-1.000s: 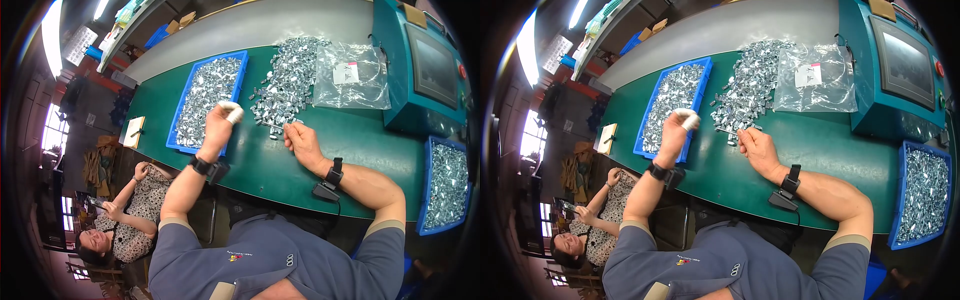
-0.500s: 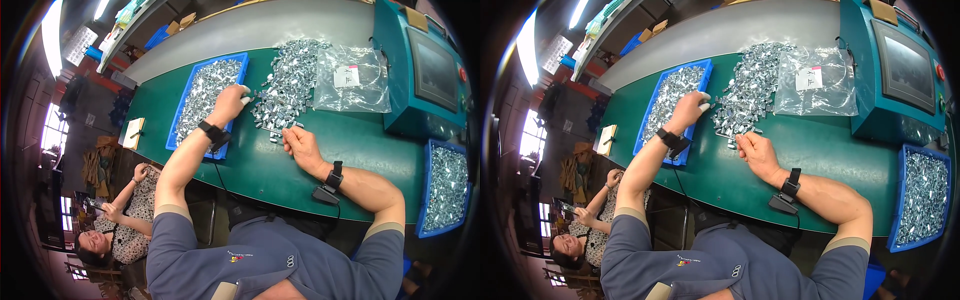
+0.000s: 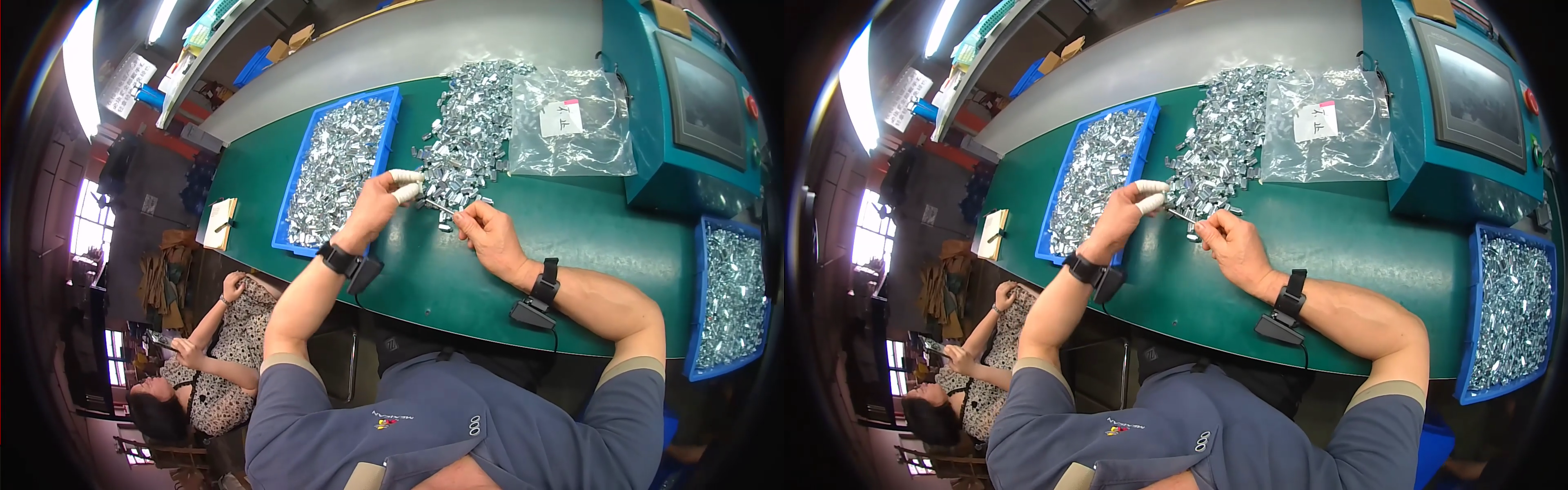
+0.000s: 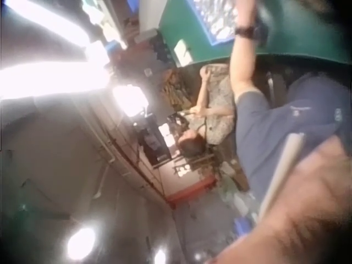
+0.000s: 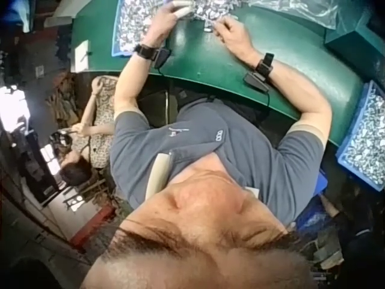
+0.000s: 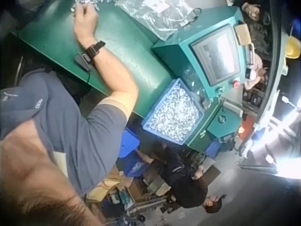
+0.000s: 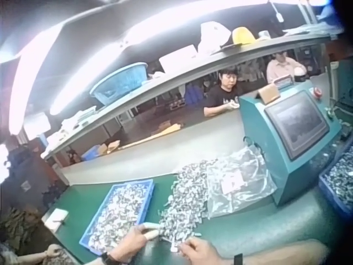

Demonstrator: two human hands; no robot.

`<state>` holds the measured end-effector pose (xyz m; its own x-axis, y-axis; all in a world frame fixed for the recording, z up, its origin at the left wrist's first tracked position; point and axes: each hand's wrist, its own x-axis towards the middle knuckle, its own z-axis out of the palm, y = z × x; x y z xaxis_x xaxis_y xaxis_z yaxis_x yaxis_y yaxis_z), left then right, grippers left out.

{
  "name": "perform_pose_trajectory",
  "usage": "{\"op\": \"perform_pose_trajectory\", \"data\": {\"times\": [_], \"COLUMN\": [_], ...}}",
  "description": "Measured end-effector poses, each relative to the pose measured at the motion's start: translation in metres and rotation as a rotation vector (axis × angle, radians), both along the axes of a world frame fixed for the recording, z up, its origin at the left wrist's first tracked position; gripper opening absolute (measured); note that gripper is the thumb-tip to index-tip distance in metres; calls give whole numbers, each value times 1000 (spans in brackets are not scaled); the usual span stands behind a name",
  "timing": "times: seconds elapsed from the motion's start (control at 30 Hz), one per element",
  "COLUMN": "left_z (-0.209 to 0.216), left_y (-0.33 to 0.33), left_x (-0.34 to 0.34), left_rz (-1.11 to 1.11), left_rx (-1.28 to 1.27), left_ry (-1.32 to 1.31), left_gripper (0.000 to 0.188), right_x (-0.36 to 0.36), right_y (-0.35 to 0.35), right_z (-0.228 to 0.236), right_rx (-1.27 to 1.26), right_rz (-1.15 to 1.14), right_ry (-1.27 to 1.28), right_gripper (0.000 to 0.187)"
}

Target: The person picks up a metal clip from a blue tray, slides it onto a metal rod, and then removes the clip and places it into a pile on the table.

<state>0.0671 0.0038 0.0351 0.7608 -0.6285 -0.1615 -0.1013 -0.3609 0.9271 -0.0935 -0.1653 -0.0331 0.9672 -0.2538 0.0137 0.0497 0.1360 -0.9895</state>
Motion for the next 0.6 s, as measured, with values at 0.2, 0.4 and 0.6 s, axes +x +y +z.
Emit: {"op": "perform_pose_trajectory", "data": {"times": [0.2,0.4,0.6], "left_z": [-19,-21,-22], "left_y": [18,18,9], "left_x": [-24,-32,-44], "left_rz": [150,174,69], "left_rx": [-214,-297,-218], "left_ry": [284,346,275], "left_gripper": [24,25,20], "right_x": [0,-1,-2], "right_y": [2,5,1], "right_z": [0,-2,2], "right_rx": [-9,-41,-45], "right_rz": [11,-16,20], "right_ry": [-10,-26,4], "right_gripper": [24,28,30]}}
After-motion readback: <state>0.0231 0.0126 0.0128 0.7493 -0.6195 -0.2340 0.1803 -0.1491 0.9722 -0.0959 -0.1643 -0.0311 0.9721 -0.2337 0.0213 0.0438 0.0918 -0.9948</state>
